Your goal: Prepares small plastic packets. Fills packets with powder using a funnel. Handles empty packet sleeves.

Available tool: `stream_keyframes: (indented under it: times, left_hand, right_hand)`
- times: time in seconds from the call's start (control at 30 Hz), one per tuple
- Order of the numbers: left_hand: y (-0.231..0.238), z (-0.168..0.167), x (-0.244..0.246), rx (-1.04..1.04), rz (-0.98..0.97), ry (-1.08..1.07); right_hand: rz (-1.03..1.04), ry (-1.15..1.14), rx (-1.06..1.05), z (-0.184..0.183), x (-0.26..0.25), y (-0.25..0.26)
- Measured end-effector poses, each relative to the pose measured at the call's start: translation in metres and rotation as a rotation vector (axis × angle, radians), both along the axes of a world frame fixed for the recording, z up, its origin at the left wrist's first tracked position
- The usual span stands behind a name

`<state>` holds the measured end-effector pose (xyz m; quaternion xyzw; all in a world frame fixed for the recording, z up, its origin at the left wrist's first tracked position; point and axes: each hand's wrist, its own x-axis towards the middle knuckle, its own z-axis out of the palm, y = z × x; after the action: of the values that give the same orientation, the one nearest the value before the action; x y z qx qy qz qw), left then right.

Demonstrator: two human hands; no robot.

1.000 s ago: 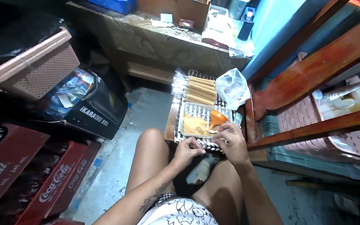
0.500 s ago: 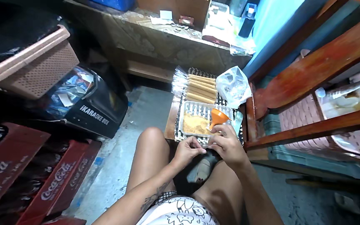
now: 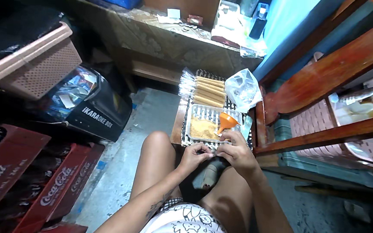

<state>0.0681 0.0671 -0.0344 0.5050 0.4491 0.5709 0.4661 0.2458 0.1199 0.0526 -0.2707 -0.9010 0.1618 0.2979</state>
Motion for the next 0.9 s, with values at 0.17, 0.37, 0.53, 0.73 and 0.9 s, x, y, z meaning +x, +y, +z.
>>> stream_keyframes:
  times: [0.17,0.37,0.53,0.73,0.9]
  left_hand:
    - [-0.001,0.001,0.000,-0.036,0.018,-0.011]
    - [0.000,0.005,-0.005,-0.102,0.041,0.027]
    - [-0.001,0.010,-0.004,-0.177,0.046,0.025]
    - [0.002,0.011,-0.004,-0.242,0.077,0.024]
    - [0.003,0.009,0.001,-0.267,0.109,0.020]
  right_hand:
    - [-0.165,0.060,-0.309,0.006,0.019,0.025]
    - [-0.622,-0.253,-0.392,0.003,0.011,0.092]
    - [-0.553,-0.362,-0.540,-0.012,0.002,0.118]
    - [-0.620,-0.244,-0.513,0.007,-0.004,0.095]
    - [-0.639,-0.093,-0.447,0.029,0.007,0.073]
